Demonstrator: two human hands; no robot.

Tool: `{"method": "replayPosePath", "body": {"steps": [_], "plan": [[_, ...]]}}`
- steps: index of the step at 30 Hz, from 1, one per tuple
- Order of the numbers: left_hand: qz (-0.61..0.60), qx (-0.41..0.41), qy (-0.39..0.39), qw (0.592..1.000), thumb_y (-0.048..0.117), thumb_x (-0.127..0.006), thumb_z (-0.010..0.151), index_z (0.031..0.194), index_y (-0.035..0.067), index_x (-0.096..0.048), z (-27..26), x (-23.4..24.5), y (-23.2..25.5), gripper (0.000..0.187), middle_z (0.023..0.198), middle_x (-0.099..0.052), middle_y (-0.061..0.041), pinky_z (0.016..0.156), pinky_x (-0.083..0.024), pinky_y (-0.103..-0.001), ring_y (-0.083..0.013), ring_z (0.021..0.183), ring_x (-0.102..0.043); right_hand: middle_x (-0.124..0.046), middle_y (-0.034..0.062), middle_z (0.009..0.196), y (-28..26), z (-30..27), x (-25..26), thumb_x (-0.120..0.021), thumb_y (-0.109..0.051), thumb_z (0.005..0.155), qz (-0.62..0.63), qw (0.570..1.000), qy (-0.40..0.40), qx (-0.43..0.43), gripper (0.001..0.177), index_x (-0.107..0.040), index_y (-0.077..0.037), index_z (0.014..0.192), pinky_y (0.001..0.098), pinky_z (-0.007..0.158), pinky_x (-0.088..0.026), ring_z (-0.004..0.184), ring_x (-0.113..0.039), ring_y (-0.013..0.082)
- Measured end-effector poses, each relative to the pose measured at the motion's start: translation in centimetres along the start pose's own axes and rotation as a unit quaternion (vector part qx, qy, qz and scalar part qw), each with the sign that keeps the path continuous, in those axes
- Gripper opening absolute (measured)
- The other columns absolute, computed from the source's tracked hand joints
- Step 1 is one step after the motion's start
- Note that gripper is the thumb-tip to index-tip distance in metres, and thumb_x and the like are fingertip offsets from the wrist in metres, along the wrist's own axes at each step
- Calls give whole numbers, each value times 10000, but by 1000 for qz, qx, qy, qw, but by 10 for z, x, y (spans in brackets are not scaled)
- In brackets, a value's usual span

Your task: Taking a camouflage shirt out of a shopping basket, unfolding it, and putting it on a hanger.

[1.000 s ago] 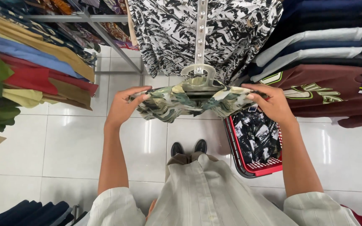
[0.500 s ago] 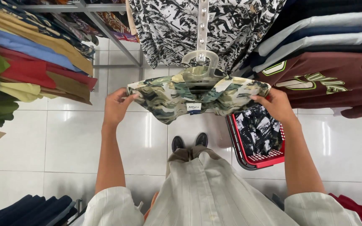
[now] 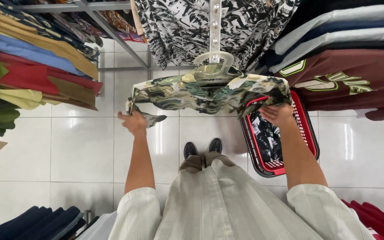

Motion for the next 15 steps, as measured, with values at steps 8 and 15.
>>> {"method": "replayPosePath", "body": {"steps": [8,15], "plan": [[-567,291,-286,716,644,-156,859,1438,83,-174,-41,-4,55,806,1439,-256,-226,1080,-192,-538,-363,1369,-203,26,28,1549,-19,13,-67,-30,-644,841,214,963,-150,59,725,120,-250,1431,665,1028,65,1412,126,244],[-610,195,-252,726,707,-121,811,1466,162,-54,-40,-21,82,855,1533,-28,-137,1113,57,-539,-283,1422,-15,-197,76,1499,-15,-42,-101,-260,-706,802,213,963,-150,72,782,-204,-238,1426,651,1076,-70,1398,-126,311]]}}
Point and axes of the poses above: each hand's wrist, its own z-axis towards the middle knuckle, its own x-axis out of the back of the hand, y = z × x, the point moved 3 cm from there along z, towards the middle knuckle
